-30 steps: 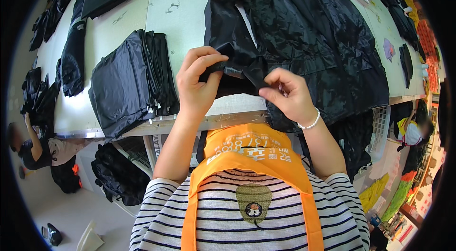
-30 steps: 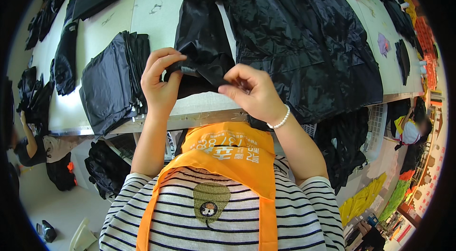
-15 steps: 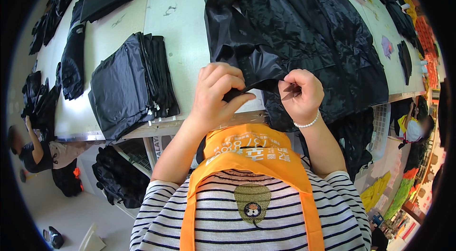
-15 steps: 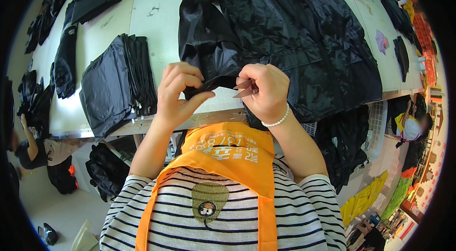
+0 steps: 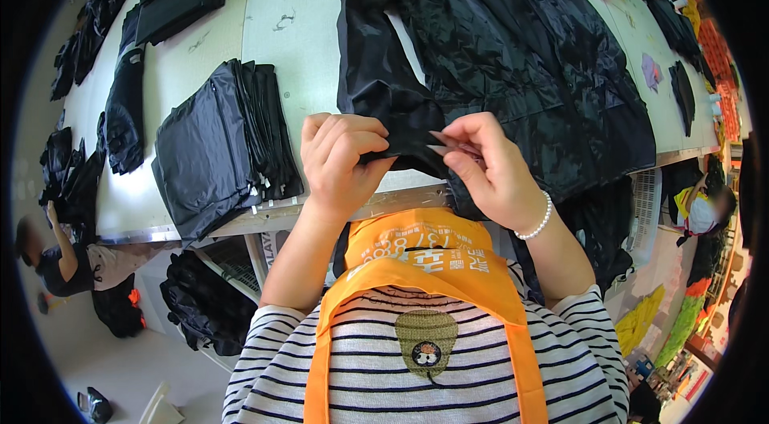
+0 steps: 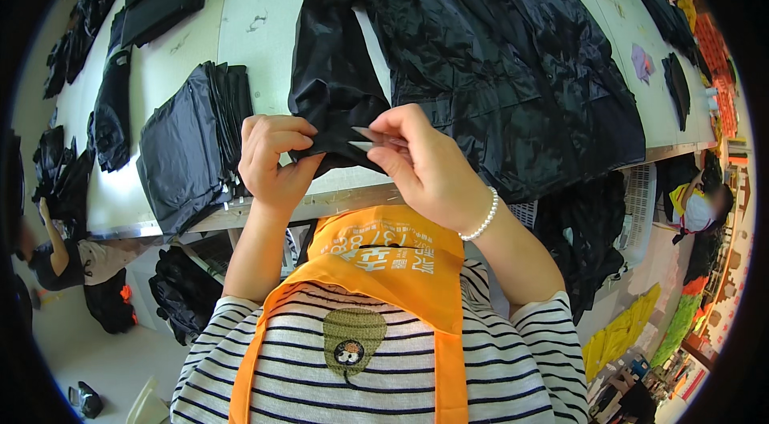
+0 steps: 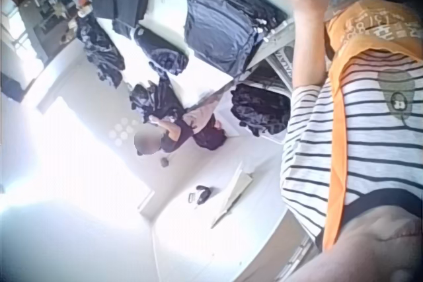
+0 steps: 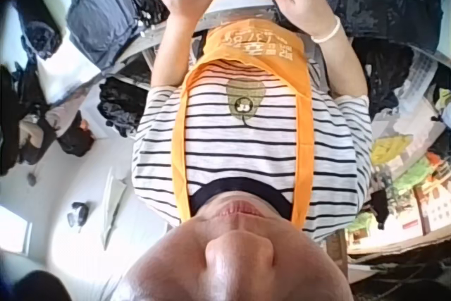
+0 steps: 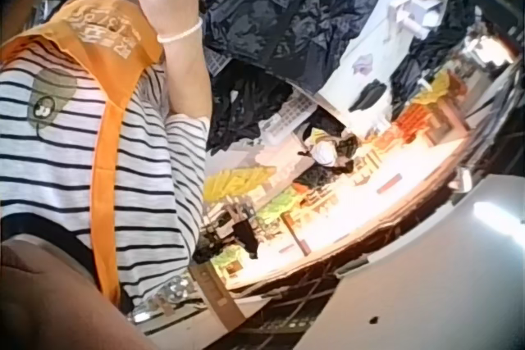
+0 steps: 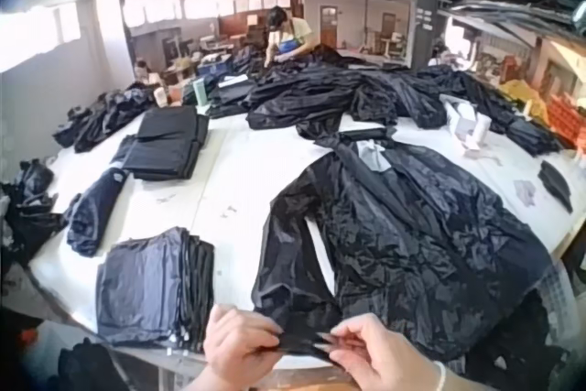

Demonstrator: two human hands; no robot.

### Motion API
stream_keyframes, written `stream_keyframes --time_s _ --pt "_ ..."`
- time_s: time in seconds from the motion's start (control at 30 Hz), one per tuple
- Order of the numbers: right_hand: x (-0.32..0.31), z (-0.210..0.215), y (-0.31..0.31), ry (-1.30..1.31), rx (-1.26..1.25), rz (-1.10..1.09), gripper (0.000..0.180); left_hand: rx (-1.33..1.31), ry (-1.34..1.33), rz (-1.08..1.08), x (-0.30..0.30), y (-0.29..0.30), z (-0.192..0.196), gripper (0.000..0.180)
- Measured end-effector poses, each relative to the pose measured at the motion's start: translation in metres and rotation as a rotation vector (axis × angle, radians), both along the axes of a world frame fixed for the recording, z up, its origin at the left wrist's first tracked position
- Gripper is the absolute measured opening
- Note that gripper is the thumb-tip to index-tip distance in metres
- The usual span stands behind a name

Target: The person folds a black jacket on a white table. They smooth the fabric, fold the sleeves inward, fold the body in half, and then fold it again into a compact rectangle. The folded jacket is placed on a stack of similar folded jackets.

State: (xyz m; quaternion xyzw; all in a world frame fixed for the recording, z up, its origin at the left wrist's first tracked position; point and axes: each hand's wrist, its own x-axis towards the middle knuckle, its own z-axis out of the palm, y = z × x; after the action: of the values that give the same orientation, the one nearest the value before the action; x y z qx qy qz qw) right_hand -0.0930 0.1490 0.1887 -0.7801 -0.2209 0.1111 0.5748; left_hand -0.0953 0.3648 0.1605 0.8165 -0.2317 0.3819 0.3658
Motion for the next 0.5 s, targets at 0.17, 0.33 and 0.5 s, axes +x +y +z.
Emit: stream_keyframes --time_s 0.17,0.33,0.5 --pt "0.000 0.005 0.007 -0.078 -0.047 0.022 0.019 0.053 0.034 -0.004 -0.003 -0.002 0.004 0.034" --pt "0.003 0.008 0.009 -0.093 -0.089 0.047 0.015 0.121 0.013 -0.023 -0.005 -0.003 0.006 0.032" --pt "0.002 0.009 0.008 -0.128 -0.144 0.055 0.014 0.136 0.008 -0.032 -0.007 -0.005 0.006 0.032"
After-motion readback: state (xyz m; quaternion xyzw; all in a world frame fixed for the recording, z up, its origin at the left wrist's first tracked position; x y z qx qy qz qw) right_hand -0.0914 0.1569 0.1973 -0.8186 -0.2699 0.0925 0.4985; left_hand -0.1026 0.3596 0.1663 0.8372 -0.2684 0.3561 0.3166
